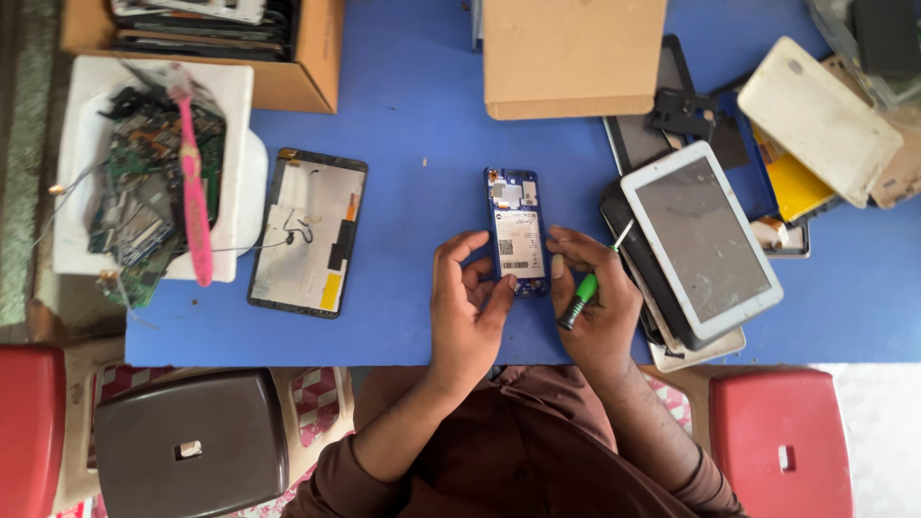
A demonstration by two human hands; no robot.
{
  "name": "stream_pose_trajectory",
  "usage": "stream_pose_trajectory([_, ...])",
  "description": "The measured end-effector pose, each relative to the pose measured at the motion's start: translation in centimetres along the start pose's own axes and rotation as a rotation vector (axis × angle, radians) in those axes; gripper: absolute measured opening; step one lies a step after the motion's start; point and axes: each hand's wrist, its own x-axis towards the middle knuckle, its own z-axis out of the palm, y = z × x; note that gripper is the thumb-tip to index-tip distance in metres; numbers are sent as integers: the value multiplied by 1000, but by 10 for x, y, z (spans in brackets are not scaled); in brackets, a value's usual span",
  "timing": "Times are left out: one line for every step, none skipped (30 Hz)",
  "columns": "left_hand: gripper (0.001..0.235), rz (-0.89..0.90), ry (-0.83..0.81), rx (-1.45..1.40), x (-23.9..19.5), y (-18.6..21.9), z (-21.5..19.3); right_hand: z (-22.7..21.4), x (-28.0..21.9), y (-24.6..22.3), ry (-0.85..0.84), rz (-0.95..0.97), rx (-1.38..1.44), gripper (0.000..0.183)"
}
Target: The person disassembles multiple smartphones on a blue workbench. They use a screwdriver to remove screws, separate back covers, and extract internal components such as batteries and circuit boards. The person handles several devices sequentially, placing removed parts into a container.
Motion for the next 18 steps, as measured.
stream_pose_trajectory([49,-102,7,-104,1,-1,-4,1,0,0,-1,-7,17,17])
stream_pose_trajectory([49,-203,12,-210,1,-2,-8,1,1,0,-2,-14,34,18])
stream_pose_trajectory([48,-165,13,-217,3,-3,-13,2,0,0,-5,-21,53,18])
stream_pose_trajectory([48,-126,14,-223,5,-3,-19,2,0,0,-13,-31,52,18])
stream_pose_trajectory([48,-88,15,-228,7,-1,-25,2,0,0,-20,-42,51,18])
stream_pose_trajectory([48,-24,44,-223,12,1,-31,3,0,0,-27,-52,50,18])
stream_pose_trajectory([49,37,71,-220,19,3,-36,3,-1,0,-39,-64,44,19])
stream_pose_trajectory([50,99,98,-215,25,6,-41,4,-1,0,-51,-77,37,19])
stream_pose_trajectory([51,118,114,-216,28,12,-47,4,0,0,-61,-90,29,19])
stream_pose_trajectory([52,137,130,-217,30,18,-53,4,1,0,-74,-98,22,19])
stream_pose_trajectory([53,154,142,-218,32,25,-60,4,0,0,-84,-102,12,19])
stream_pose_trajectory([51,183,148,-183,34,33,-67,4,1,1,-94,-107,3,19])
stream_pose_trajectory([49,207,151,-150,36,41,-75,4,0,0,-96,-101,7,18])
stream_pose_trajectory([47,231,154,-117,39,49,-81,4,-1,0,-98,-95,11,18])
stream_pose_trajectory([44,242,187,-110,41,56,-87,4,0,1,-100,-91,16,18])
stream_pose_trajectory([40,253,220,-103,43,63,-91,5,0,1,-100,-95,11,18])
stream_pose_trajectory([37,264,253,-95,46,69,-95,5,-1,1,-101,-98,6,18])
stream_pose_trajectory([40,211,268,-185,49,74,-97,5,-1,1,-102,-102,2,18])
